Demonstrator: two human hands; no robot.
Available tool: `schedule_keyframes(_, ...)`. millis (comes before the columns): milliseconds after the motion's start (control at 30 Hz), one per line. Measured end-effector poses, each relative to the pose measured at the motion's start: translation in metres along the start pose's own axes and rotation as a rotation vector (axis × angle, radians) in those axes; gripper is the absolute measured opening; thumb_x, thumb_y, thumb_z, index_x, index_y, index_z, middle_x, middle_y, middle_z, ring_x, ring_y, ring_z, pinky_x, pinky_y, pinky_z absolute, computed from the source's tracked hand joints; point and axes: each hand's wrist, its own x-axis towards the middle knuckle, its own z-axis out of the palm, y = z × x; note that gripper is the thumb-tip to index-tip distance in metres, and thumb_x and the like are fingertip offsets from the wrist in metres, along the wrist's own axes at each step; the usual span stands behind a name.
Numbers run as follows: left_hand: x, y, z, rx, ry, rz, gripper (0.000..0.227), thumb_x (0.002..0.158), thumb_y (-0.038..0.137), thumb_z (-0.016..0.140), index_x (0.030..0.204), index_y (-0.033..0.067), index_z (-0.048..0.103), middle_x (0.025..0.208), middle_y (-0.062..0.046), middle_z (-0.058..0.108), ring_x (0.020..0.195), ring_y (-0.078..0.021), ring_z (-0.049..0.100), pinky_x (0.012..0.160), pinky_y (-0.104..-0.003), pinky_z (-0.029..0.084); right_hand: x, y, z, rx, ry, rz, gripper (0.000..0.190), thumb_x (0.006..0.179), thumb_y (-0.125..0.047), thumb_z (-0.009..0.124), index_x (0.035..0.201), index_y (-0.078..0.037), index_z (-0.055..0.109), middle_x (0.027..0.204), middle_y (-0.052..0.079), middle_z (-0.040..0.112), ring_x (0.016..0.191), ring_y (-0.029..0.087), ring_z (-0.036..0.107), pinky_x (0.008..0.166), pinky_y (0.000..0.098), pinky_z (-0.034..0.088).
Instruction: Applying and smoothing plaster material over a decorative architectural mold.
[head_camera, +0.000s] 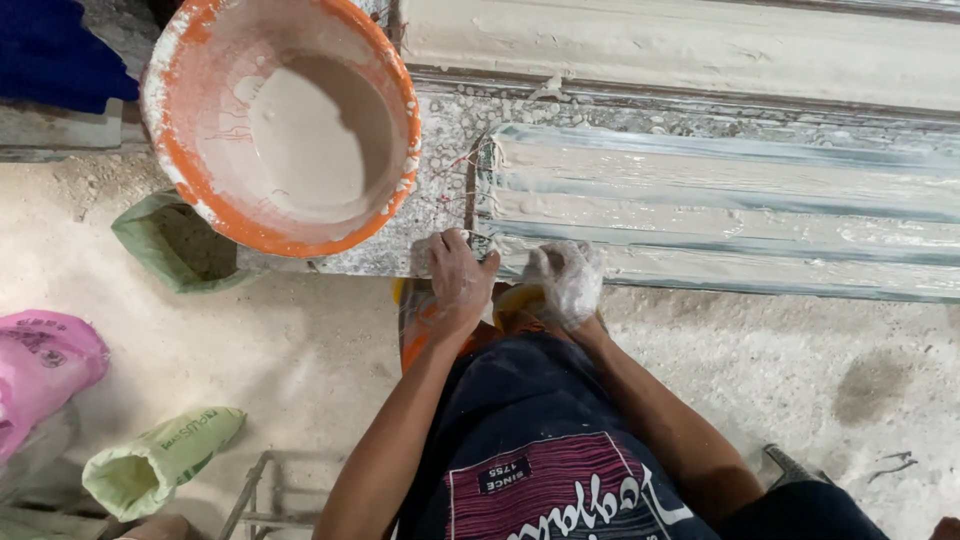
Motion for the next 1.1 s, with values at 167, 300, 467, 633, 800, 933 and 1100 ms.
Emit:
schedule_keyframes(167,0.001,0.000,0.002,-0.107,-0.046,-0.054,0.054,0.084,0.023,0.075,0.120,0.0019,0.040,0.120,-0.024,0.041,0.097,-0.0480,0.059,0.068,-0.053,0.063,-0.007,0.056,0.005,-0.148,0.197,0.109,0.021,0.092,-0.046,0.071,0.099,-0.026,0.076,0.087,0.007,0.074,0.094,0.028,0.071,0.085,0.0411,0.056)
schedule_keyframes(300,-0.002,-0.012,0.003,-0.156,0.084,0.062,0.044,0.077,0.021,0.073,0.112,0.0080,0.050,0.104,-0.018,0.049,0.091,-0.0451,0.063,0.067,-0.051,0.058,-0.003,0.038,0.014,-0.342,0.409,-0.171,0.025,0.097,-0.035,0.067,0.117,-0.021,0.070,0.105,0.009,0.067,0.113,0.028,0.063,0.103,0.0429,0.047)
schedule_keyframes(467,0.001,-0.027,0.004,-0.094,0.106,0.116,0.027,0.088,0.017,0.058,0.114,0.0087,0.059,0.100,-0.018,0.056,0.088,-0.0441,0.066,0.067,-0.051,0.056,0.003,-0.019,0.068,-0.508,0.290,-0.490,0.067,0.110,-0.047,0.035,0.159,-0.002,0.034,0.166,0.028,0.024,0.154,0.047,0.011,0.124,0.0594,0.003)
schedule_keyframes(633,0.003,-0.031,0.007,0.001,0.181,0.162,0.022,0.086,0.016,0.057,0.107,0.0103,0.064,0.096,-0.014,0.056,0.086,-0.0386,0.066,0.072,-0.046,0.056,0.002,-0.038,0.074,-0.542,-0.234,-0.414,0.076,0.098,-0.032,0.042,0.162,0.002,0.020,0.168,0.027,0.019,0.157,0.045,0.009,0.127,0.0611,-0.002)
schedule_keyframes(800,-0.001,-0.005,-0.026,-0.099,0.050,0.123,0.026,0.094,0.011,0.051,0.119,0.0051,0.057,0.105,-0.019,0.053,0.090,-0.0442,0.062,0.070,-0.052,0.055,0.005,0.071,0.047,-0.633,-0.111,-0.385,0.087,0.104,-0.062,0.036,0.162,0.002,0.026,0.167,0.028,0.023,0.156,0.044,0.012,0.125,0.0579,-0.003)
schedule_keyframes(933,-0.003,-0.015,-0.019,-0.115,0.091,0.153,0.029,0.095,0.013,0.054,0.123,0.0104,0.058,0.106,-0.016,0.052,0.088,-0.0417,0.064,0.067,-0.049,0.058,0.002,0.130,-0.050,-0.594,-0.081,-0.211,0.100,0.097,-0.061,0.049,0.159,0.013,0.023,0.164,0.040,0.017,0.154,0.054,0.008,0.127,0.0617,0.002)
schedule_keyframes(1100,-0.003,-0.020,-0.030,-0.150,0.074,0.197,0.032,0.096,0.019,0.060,0.127,0.0112,0.058,0.108,-0.018,0.055,0.092,-0.0469,0.065,0.064,-0.053,0.059,0.002,0.160,-0.118,-0.261,0.162,-0.064,0.040,0.112,-0.036,0.042,0.139,-0.006,0.046,0.143,0.021,0.041,0.136,0.040,0.035,0.118,0.0486,0.027)
